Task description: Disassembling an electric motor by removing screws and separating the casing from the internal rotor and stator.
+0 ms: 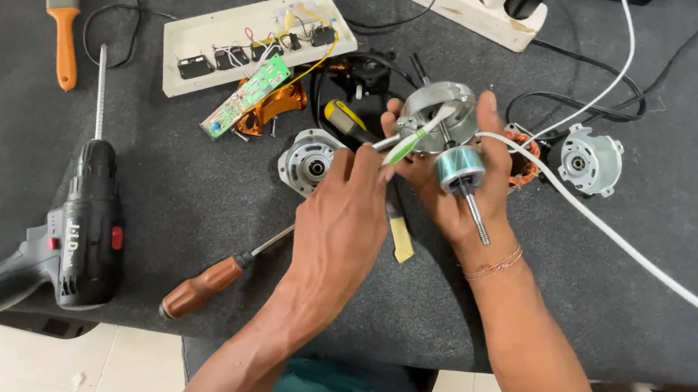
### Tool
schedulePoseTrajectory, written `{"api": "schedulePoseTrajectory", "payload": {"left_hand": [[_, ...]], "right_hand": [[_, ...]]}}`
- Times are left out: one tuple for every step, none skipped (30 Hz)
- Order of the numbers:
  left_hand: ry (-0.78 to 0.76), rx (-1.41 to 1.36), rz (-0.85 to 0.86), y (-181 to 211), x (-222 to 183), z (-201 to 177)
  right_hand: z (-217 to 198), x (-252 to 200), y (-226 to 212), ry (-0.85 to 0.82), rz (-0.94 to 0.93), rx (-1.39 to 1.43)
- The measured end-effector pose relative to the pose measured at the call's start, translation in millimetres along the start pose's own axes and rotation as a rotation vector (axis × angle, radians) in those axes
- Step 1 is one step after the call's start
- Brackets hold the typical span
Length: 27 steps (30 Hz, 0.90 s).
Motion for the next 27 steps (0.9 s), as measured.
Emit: {"api": "schedulePoseTrajectory", "payload": {"left_hand": [[-0.027,0.019,0.008,-0.6,2.4,2.6],[-0.054,0.039,0.016,-0.6,5.3,5.6],[-0.052,0.037,0.030,-0.3,8.3,-0.2],[-0.067,0.059,0.030,-0.5,11.8,-4.6],[-0.090,0.080,0.016,-1.9,10.6,-8.1],[-0.095,0.077,0.016,0.7,15.8,-9.7],[0.013,0.185,0.083,4.7,20.1,-17.8],[0.120,0.293,0.150,9.1,23.6,-25.8],[0.122,0.297,0.149,6.9,27.3,-22.0],[0.106,0.331,0.199,7.5,30.9,-17.0],[0.090,0.360,0.260,9.9,36.6,-10.7],[0.093,0.359,0.269,8.5,34.4,-8.6],[0.037,0.350,0.256,6.4,33.0,-3.5],[-0.020,0.342,0.243,4.3,31.8,1.7],[-0.016,0.341,0.257,7.9,34.0,-3.5],[0.000,0.398,0.250,10.4,36.0,-9.1],[0.007,0.459,0.222,8.9,31.7,-15.5],[0.002,0.462,0.216,8.8,35.6,-16.1],[0.075,0.498,0.268,11.5,40.6,-19.6],[0.149,0.535,0.320,14.4,45.2,-23.3],[0.151,0.538,0.320,12.0,47.5,-19.9],[0.127,0.508,0.307,9.0,50.3,-15.8],[0.105,0.474,0.298,7.3,54.0,-10.4],[0.108,0.473,0.301,6.4,47.1,-8.3],[0.036,0.446,0.244,2.9,43.4,-3.8],[-0.035,0.419,0.188,-0.9,39.8,1.3],[-0.043,0.417,0.197,-0.7,39.1,0.4]], "right_hand": [[-4.9,1.2,-2.4,0.078,-0.008,0.092],[-9.8,2.3,-5.4,0.157,-0.015,0.184],[-6.4,5.2,-5.2,0.151,-0.026,0.176],[-4.9,7.7,-5.3,0.176,-0.028,0.131],[-4.6,7.0,-1.6,0.211,-0.021,0.094],[-1.0,3.8,-4.2,0.217,-0.024,0.094],[5.7,5.4,-5.8,0.139,-0.040,0.017],[13.0,6.7,-7.0,0.060,-0.057,-0.060],[14.9,7.0,-8.2,0.056,-0.055,-0.057],[15.5,6.6,-11.5,0.097,-0.090,-0.053],[16.6,5.3,-18.0,0.138,-0.135,-0.058],[8.4,10.0,-20.1,0.134,-0.143,-0.062],[-5.5,10.8,-23.2,0.274,-0.186,0.037],[-18.9,11.0,-26.0,0.412,-0.230,0.138],[-15.9,10.9,-26.1,0.405,-0.242,0.133],[-13.3,11.0,-25.1,0.406,-0.241,0.126],[-12.5,9.4,-16.4,0.417,-0.224,0.131],[-7.4,7.8,-15.0,0.421,-0.219,0.137],[-1.7,9.1,-16.3,0.423,-0.237,0.133],[4.4,10.3,-17.5,0.425,-0.255,0.129],[3.4,9.8,-18.2,0.422,-0.255,0.130],[2.3,8.9,-20.4,0.422,-0.268,0.089],[1.3,7.1,-24.7,0.424,-0.285,0.044],[-1.8,6.7,-23.7,0.421,-0.288,0.041],[-4.8,6.6,-24.1,0.408,-0.283,-0.001],[-8.5,6.7,-24.8,0.396,-0.278,-0.043],[-10.0,4.9,-27.0,0.401,-0.288,-0.042]]}}
Point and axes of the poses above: each hand's wrist, its own x-axis towards the middle knuckle, its own z-axis out of the palm, y = z × x, the point moved 4 cm from there along x, towards the middle knuckle, and after that the axes turned 10 degrees about -y, right-handed, at the moved point
